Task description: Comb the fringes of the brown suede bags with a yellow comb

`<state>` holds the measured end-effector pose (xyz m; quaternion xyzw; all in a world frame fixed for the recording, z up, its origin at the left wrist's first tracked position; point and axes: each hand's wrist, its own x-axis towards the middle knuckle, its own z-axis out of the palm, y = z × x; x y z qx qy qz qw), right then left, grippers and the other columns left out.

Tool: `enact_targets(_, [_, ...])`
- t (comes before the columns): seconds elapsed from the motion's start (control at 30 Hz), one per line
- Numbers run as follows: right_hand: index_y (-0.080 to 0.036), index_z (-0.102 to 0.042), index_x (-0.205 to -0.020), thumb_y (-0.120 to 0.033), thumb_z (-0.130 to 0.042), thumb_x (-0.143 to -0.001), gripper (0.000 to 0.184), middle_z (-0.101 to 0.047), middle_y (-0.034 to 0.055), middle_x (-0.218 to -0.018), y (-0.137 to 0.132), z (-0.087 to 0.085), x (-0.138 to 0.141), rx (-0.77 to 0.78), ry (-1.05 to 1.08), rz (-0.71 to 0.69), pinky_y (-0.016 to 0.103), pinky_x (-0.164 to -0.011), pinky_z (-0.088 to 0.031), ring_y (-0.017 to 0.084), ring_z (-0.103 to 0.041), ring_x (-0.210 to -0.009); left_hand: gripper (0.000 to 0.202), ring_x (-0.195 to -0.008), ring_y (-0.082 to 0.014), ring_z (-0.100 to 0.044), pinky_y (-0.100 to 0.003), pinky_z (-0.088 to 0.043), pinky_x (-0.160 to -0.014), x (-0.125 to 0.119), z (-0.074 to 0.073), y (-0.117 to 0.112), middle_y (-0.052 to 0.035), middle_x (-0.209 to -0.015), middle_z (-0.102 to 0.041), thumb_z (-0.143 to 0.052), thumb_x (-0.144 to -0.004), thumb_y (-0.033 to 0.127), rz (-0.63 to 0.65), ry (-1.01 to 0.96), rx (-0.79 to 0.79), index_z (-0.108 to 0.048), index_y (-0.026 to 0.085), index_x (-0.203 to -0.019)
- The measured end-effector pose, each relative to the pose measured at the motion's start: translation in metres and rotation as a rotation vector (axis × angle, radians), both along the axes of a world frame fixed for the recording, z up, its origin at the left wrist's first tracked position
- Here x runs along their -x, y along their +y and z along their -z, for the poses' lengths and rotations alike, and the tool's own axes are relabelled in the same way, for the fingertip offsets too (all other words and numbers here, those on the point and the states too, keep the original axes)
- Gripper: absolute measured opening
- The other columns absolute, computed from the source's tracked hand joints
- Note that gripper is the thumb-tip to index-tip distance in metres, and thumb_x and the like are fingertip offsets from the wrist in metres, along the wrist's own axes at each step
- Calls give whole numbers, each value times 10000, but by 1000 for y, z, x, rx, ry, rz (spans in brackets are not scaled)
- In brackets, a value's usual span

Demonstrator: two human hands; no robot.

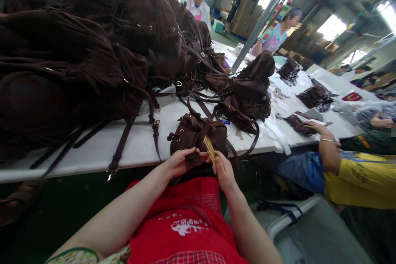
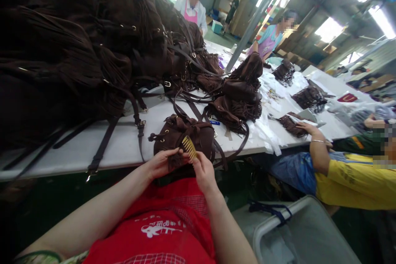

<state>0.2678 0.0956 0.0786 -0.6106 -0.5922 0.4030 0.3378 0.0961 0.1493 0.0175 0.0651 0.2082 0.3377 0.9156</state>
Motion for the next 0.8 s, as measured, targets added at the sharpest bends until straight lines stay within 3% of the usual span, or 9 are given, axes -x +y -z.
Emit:
enact_targets(0.07, [-188, -617, -911, -515, -438, -893, 373, -632, 55, -778, 7, 4, -1, -161, -270, 132, 292, -668, -390, 190, -558, -719, 203, -915, -201, -693, -345, -455, -972, -1, 1, -1, -116, -922, -733, -475, -907, 181, -7, -10, 17, -653, 82, -894])
enact_targets(0.13, [-178, -616, -833, -508, -489, -883, 357, -621, 61, -744, 13, 12, 3, -346, -560, 155, 288, -658, -356, 186, -547, -702, 225, -903, -189, -692, -332, -461, -963, -2, 3, -1, -121, -929, -732, -458, -907, 159, -34, 3, 48, -652, 60, -957])
enact_targets(0.27, [-182, -618, -808, -416, -439, -937, 321, -635, 73, -756, 17, 33, 14, -505, -851, -53, 282, -652, -320, 179, -553, -723, 295, -835, -166, -694, -286, -507, -839, 2, 6, -2, -136, -982, -722, -416, -890, 143, -56, -6, 60, -633, 39, -1060])
enact_targets(0.37, [-181, -598, -780, -373, -424, -941, 305, -637, 66, -734, 14, 41, 20, -499, -945, -112, 282, -630, -304, 172, -556, -699, 367, -937, -184, -677, -279, -507, -809, 7, 4, -4, -152, -1119, -680, -409, -861, 170, -1, -98, 19, -593, 51, -1155])
enact_targets(0.6, [-183, -601, -813, -442, -427, -927, 332, -677, 55, -758, 0, 44, 22, -344, -1002, -173, 279, -613, -298, 172, -605, -712, 498, -1241, -276, -503, -351, -432, -959, 13, 5, -7, -212, -1304, -552, -426, -848, 308, 80, -217, -55, -517, 17, -1241])
enact_targets(0.7, [-188, -612, -807, -501, -422, -917, 382, -694, 50, -771, -8, 41, 22, -246, -1018, -225, 276, -591, -293, 168, -620, -699, 475, -1256, -306, -482, -395, -391, -1006, 14, 10, -7, -220, -1241, -589, -448, -842, 312, 115, -267, -39, -544, 10, -1195])
enact_targets(0.8, [-197, -611, -736, -606, -406, -886, 482, -697, 41, -740, -14, 35, 23, -167, -1009, -343, 275, -568, -282, 164, -622, -661, 323, -1107, -303, -590, -423, -405, -990, 12, 8, -9, -178, -984, -674, -502, -834, 289, 135, -212, 30, -614, 36, -1000])
